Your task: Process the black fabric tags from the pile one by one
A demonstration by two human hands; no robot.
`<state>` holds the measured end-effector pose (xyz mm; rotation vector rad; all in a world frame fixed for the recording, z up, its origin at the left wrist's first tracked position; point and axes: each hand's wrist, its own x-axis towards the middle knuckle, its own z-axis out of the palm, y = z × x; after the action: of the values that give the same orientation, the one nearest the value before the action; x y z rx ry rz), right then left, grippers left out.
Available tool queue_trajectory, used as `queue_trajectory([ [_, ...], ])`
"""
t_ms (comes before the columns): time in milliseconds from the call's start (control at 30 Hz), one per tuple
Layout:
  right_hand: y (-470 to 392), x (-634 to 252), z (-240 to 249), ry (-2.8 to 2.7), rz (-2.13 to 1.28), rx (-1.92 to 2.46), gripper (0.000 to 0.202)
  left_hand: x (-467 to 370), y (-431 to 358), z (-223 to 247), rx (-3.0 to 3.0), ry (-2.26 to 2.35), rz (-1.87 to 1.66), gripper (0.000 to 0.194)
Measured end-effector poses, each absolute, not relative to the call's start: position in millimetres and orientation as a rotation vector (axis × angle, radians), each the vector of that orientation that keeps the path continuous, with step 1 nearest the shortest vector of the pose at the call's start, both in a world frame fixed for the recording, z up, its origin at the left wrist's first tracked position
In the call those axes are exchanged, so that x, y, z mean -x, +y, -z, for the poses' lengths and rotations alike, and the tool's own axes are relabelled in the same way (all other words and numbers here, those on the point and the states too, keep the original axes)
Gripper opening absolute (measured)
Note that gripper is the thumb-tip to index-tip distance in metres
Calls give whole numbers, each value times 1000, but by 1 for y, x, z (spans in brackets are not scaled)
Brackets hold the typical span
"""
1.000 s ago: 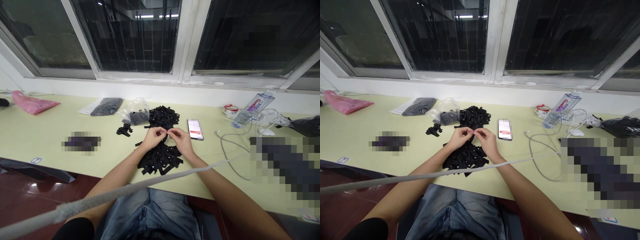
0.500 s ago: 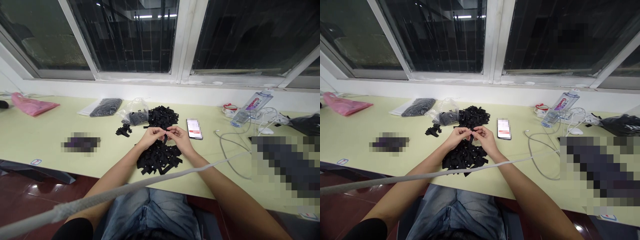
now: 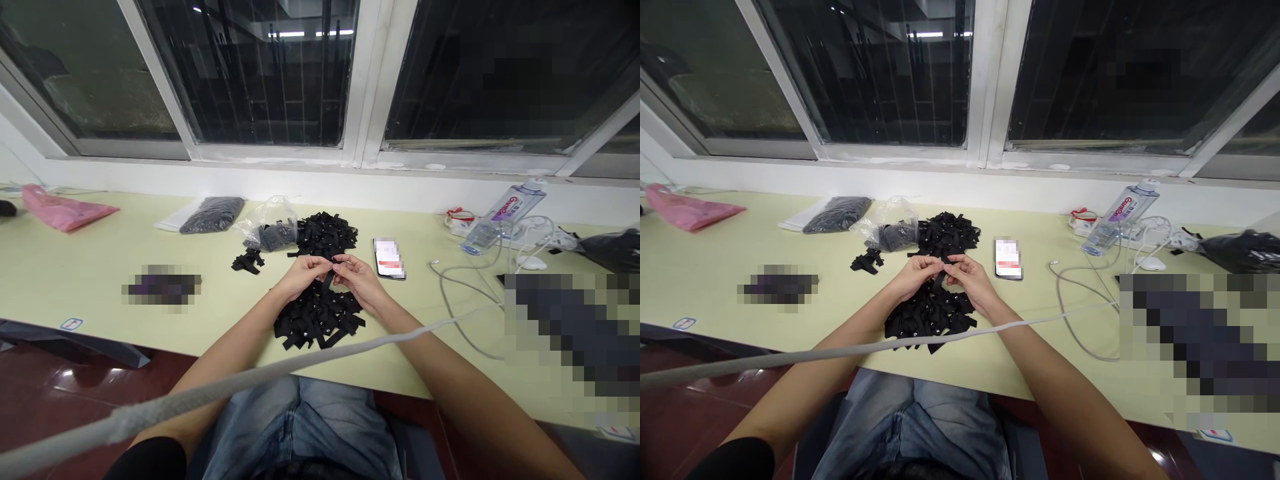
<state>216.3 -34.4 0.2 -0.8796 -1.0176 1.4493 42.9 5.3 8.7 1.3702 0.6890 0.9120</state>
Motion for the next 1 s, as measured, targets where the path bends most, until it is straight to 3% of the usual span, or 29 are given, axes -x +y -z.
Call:
queue_trajectory([
  [200,-36,-215,0,-1003,-1487,828,30,-48,2,-6,-1410,673,-978,31],
  [533,-37,-213,-1,-1079,-1402,804,31,-48,2,-3,-1372,663,-974,31],
  [767,-31,-216,2,-1196,-943,1031,35,-54,2,-2,-1251,669,-974,32],
  [1000,-36,-224,-2,-1588,-426,992,20,-46,5,-7,-1026,694,-930,37],
])
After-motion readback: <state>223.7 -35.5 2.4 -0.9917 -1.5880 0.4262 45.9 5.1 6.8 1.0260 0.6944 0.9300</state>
